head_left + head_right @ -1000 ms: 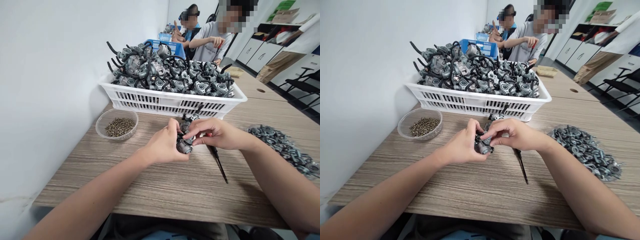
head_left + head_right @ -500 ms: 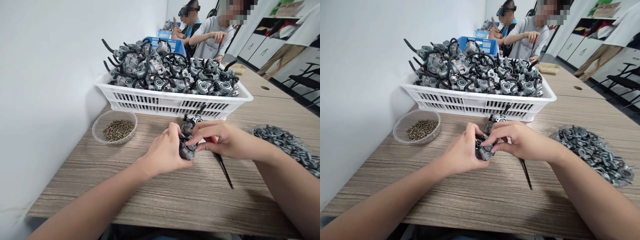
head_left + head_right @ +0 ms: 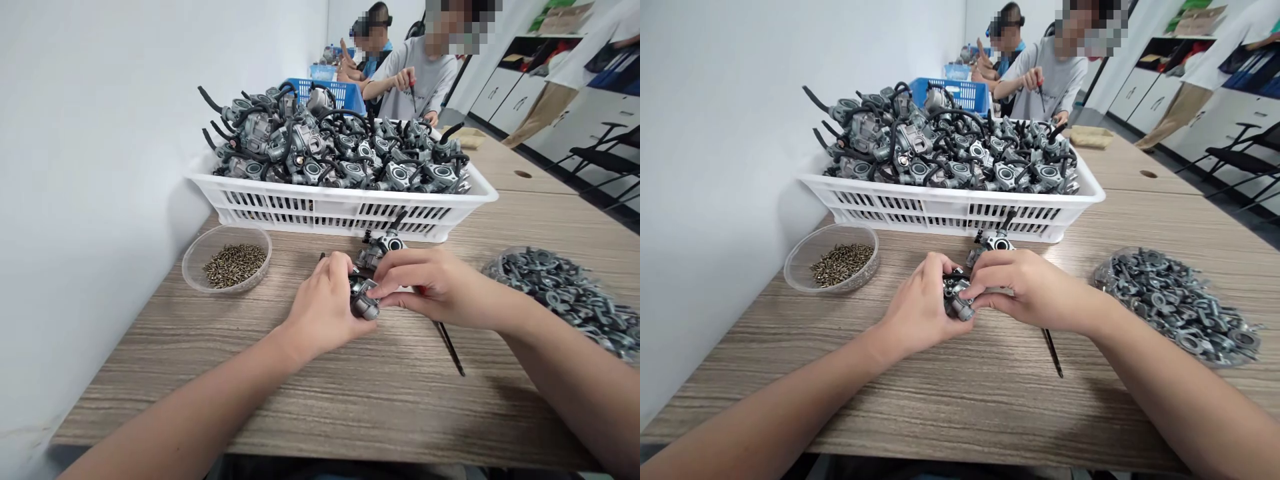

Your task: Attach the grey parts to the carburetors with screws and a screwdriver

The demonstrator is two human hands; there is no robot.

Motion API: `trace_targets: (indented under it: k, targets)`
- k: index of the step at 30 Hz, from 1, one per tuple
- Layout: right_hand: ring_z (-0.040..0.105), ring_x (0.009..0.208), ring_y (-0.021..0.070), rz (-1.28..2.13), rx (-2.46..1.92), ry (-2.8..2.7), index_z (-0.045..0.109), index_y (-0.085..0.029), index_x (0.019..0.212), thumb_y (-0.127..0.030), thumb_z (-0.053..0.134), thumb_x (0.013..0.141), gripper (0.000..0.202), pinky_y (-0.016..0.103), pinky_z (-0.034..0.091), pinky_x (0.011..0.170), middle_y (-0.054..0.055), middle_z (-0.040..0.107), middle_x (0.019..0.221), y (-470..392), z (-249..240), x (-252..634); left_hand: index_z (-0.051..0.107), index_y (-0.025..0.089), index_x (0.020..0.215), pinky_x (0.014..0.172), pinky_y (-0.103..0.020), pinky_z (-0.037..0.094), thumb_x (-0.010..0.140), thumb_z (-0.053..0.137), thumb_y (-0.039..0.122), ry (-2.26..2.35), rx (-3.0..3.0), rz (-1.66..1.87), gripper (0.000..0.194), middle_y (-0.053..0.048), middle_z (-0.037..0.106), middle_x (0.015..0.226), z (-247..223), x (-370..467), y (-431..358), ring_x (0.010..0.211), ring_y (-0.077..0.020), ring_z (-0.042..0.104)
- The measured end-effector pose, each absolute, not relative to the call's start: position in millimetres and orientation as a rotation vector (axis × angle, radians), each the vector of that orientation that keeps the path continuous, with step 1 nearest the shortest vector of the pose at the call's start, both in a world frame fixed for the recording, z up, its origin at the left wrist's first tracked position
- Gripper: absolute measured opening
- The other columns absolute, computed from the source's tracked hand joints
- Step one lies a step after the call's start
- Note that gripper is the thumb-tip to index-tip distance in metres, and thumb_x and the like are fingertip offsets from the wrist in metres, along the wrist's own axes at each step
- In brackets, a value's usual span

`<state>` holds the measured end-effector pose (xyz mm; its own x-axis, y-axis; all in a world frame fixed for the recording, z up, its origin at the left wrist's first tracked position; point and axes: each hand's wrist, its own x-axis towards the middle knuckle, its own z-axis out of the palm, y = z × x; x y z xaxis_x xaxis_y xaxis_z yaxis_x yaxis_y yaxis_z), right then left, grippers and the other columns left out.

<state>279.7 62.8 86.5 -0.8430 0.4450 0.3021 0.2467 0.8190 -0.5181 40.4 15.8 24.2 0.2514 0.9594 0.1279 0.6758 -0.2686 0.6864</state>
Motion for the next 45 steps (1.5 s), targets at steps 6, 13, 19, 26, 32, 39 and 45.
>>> trace_targets:
  k: [6,13,19,26,32,39,45]
  targets:
    - [0.075,0.093,0.0166,0.627,-0.582,-2.544,0.083,-0.026,0.122,-0.033,0.075,0.11,0.016,0.027,0.06,0.08,0.007,0.077,0.112,55.9,79.2,280.0,0.038,0.03,0.114,0.096,-0.056,0.061,0.07,0.092,0.043,1.508,2.031,0.749,0.07,-0.007,0.064,0.122,19.6,43.3,16.4,0.119,-0.0369,0.067]
    - [0.076,0.098,0.0214,0.445,-0.688,-2.522,0.076,-0.026,0.122,-0.035,0.073,0.111,0.015,0.034,0.061,0.083,0.008,0.078,0.112,44.5,67.0,276.5,0.042,0.029,0.11,0.097,-0.054,0.059,0.075,0.087,0.039,1.505,2.084,0.762,0.058,-0.007,0.062,0.121,14.8,43.3,17.1,0.119,-0.0351,0.063]
    - [0.077,0.099,0.0224,0.165,-0.615,-2.435,0.076,-0.025,0.122,-0.025,0.073,0.109,0.013,0.036,0.064,0.081,0.01,0.077,0.117,27.8,40.0,278.1,0.043,0.027,0.112,0.106,-0.054,0.056,0.075,0.085,0.03,1.311,2.13,0.849,0.056,-0.009,0.061,0.124,11.6,37.2,18.3,0.122,-0.0343,0.06]
    - [0.077,0.1,0.0226,0.209,-0.717,-2.366,0.076,-0.026,0.116,-0.027,0.075,0.108,0.008,0.038,0.064,0.083,0.01,0.076,0.119,22.8,29.5,284.8,0.051,0.026,0.117,0.122,-0.057,0.05,0.08,0.086,0.025,0.977,2.11,0.867,0.051,-0.015,0.058,0.148,19.9,27.5,21.4,0.143,-0.0342,0.057]
    - [0.079,0.101,0.0221,0.303,-0.712,-2.303,0.073,-0.024,0.104,-0.031,0.078,0.106,0.009,0.037,0.064,0.084,0.008,0.08,0.115,26.1,32.2,287.1,0.069,0.026,0.114,0.132,-0.061,0.042,0.088,0.091,0.03,0.872,1.96,0.959,0.034,-0.015,0.062,0.161,16.5,20.5,29.4,0.156,-0.032,0.057]
    - [0.081,0.101,0.0219,0.422,-0.718,-2.272,0.075,-0.024,0.1,-0.035,0.08,0.105,0.013,0.036,0.065,0.085,0.008,0.082,0.111,27.8,34.7,291.8,0.085,0.026,0.104,0.133,-0.068,0.04,0.094,0.086,0.029,0.835,1.88,0.985,0.011,-0.013,0.07,0.159,14.2,18.0,37.0,0.155,-0.0316,0.061]
    - [0.081,0.099,0.0211,0.495,-0.702,-2.272,0.077,-0.025,0.1,-0.035,0.081,0.105,0.012,0.035,0.065,0.084,0.007,0.083,0.111,30.2,36.9,295.3,0.088,0.028,0.104,0.134,-0.065,0.042,0.093,0.088,0.029,0.813,1.863,1.028,0.011,-0.008,0.087,0.129,13.4,22.8,36.0,0.148,-0.0299,0.067]
